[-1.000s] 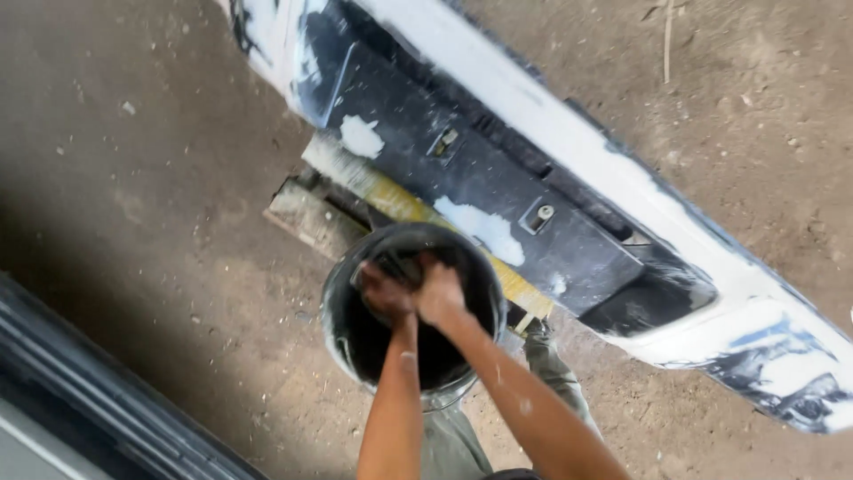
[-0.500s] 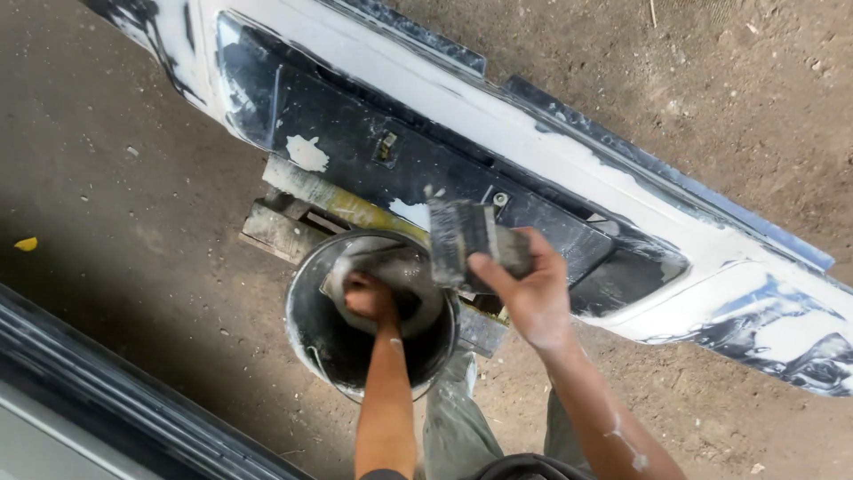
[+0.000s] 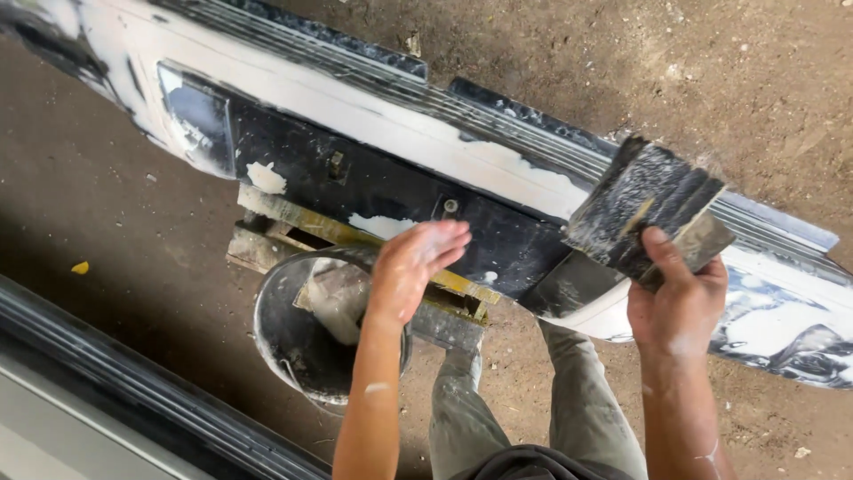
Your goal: The person sands a white car bumper with a sanding block, repeatedly dipping the block into a bucket of water to keep it wet. The person works on the lower edge and side of the bumper, smoothing the surface with consistent strokes.
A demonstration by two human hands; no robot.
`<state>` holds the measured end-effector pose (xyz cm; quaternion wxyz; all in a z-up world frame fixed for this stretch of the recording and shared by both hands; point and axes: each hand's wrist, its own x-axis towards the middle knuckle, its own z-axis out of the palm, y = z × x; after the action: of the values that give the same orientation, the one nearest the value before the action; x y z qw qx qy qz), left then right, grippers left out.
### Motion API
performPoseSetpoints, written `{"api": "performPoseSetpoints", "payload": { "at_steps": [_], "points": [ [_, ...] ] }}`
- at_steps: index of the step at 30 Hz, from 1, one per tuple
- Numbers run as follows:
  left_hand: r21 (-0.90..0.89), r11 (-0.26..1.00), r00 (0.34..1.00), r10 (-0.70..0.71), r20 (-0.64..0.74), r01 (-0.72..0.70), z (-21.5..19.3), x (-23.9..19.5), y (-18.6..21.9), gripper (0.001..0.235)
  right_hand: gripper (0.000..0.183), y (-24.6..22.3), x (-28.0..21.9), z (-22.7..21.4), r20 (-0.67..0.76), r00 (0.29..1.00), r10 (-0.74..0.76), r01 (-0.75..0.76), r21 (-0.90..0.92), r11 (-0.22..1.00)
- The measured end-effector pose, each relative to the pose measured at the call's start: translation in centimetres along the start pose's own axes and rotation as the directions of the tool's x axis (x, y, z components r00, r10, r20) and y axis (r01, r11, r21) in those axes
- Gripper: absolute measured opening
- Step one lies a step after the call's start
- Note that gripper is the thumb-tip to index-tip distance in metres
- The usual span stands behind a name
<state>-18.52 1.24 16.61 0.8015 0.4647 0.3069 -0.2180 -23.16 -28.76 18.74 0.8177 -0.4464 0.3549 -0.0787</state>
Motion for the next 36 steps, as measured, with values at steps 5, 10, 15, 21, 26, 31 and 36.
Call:
{"api": "performPoseSetpoints", "payload": {
  "at_steps": [5, 10, 15, 21, 26, 31, 36],
  "points": [
    [0.541, 0.627, 0.735, 0.677, -0.025, -0.560, -2.2, 11.5, 2.2, 0.047, 0.014, -2.7, 1.7, -3.6, 0.039, 0.998, -0.054, 0.050, 0.096, 0.994],
    [0.970, 0.124, 0.593, 0.805, 0.026, -0.210, -5.2, 18.9, 1.9, 0.069, 0.017, -4.3, 3.0, -6.3, 0.124, 0.992, -0.018, -0.008, 0.209, 0.978],
    [0.982, -0.187, 0.596, 0.791, 0.136, 0.024, 5.3, 13.7, -9.6, 0.083, 0.033, -4.7, 3.7, -9.3, 0.005, 1.000, -0.019, 0.018, 0.148, 0.989],
    [0.821, -0.438, 0.849, 0.204, 0.487, -0.365, 18.4, 2.8, -20.8, 0.081, 0.029, -6.0, 4.6, -7.0, 0.059, 0.998, -0.029, 0.018, 0.176, 0.984],
    [0.789, 0.297, 0.833, 0.334, 0.441, -0.537, 20.8, 1.7, -23.1, 0.043, 0.016, -6.2, 5.2, -6.8, 0.172, 0.985, -0.022, 0.001, 0.118, 0.993],
    [0.424, 0.773, 0.881, 0.435, 0.187, -0.472, 16.5, 3.5, -20.3, 0.028, 0.013, -4.0, 6.1, -7.6, 0.337, 0.942, 0.013, 0.003, -0.049, 0.999],
    [0.467, 0.608, 0.713, 0.698, 0.071, -0.642, 17.0, -0.4, -11.5, 0.030, 0.023, -2.1, 5.5, -5.9, 0.321, 0.947, 0.016, 0.043, -0.176, 0.983]
  ]
}}
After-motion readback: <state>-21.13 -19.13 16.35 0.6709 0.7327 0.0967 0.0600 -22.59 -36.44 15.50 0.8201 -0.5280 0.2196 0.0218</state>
